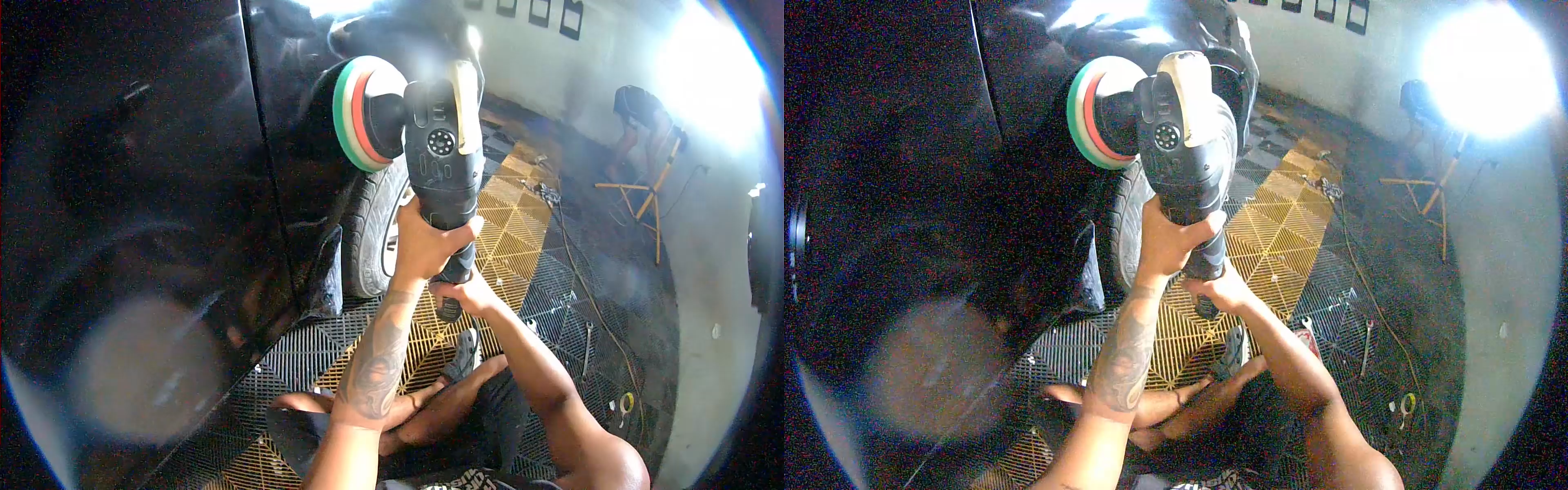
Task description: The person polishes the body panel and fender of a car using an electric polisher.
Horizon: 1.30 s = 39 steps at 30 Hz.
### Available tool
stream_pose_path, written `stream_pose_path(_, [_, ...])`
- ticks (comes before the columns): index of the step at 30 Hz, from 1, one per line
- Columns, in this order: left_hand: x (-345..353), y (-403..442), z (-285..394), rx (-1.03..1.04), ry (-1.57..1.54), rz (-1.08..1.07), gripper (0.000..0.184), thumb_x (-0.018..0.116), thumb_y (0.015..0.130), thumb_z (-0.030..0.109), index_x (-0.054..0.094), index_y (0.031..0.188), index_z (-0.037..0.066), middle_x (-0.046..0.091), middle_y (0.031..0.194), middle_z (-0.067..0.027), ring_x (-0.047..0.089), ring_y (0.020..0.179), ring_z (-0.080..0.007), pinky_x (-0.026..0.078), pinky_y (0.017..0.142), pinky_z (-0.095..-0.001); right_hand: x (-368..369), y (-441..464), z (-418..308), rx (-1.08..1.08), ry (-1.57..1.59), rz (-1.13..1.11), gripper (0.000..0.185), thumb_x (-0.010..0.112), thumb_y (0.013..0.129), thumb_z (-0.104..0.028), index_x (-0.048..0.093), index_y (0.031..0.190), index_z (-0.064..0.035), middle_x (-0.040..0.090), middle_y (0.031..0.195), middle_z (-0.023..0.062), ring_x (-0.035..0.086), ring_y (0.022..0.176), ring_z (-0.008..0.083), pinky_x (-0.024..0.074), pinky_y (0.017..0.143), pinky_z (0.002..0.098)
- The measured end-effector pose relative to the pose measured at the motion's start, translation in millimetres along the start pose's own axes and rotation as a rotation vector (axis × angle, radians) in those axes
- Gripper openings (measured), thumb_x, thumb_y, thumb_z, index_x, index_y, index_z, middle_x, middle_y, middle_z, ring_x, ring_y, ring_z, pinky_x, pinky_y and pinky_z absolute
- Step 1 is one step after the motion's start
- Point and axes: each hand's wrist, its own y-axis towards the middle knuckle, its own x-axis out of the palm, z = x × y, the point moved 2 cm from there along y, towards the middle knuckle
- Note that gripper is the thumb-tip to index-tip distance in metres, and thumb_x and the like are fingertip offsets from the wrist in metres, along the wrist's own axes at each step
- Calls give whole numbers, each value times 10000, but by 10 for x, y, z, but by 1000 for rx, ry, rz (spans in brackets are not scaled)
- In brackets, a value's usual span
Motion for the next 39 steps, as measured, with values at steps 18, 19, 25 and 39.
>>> stream_pose_path(18, [-73,-136,-93,71,-12,46,395,847,659,219,672,937,-2,715,820,-75,675,707,-155,544,690,-314,82,-35,156,80,48,-77,608,785,706,-122,527,1253,-61,634,1057,53,606,968,179,496,883,361])
stream_pose_path(19, [-76,-151,-106,64,-24,52,399,848,658,217,672,941,-2,715,822,-76,676,709,-155,544,694,-315,91,-46,163,118,56,-97,611,785,701,-128,529,1251,-61,633,1060,53,606,971,179,496,882,365])
stream_pose_path(25, [-119,-247,-169,13,-37,61,402,853,650,207,673,944,0,716,826,-79,677,712,-157,544,701,-316,177,-85,228,43,85,-41,594,798,695,-133,547,1228,-56,630,1069,62,604,984,190,494,893,366])
stream_pose_path(39, [-66,-307,-193,56,-58,49,343,840,671,187,691,918,2,721,826,-76,683,723,-149,544,706,-315,90,-151,163,31,49,-41,525,808,699,-126,562,1159,-65,643,946,28,612,845,150,508,767,326])
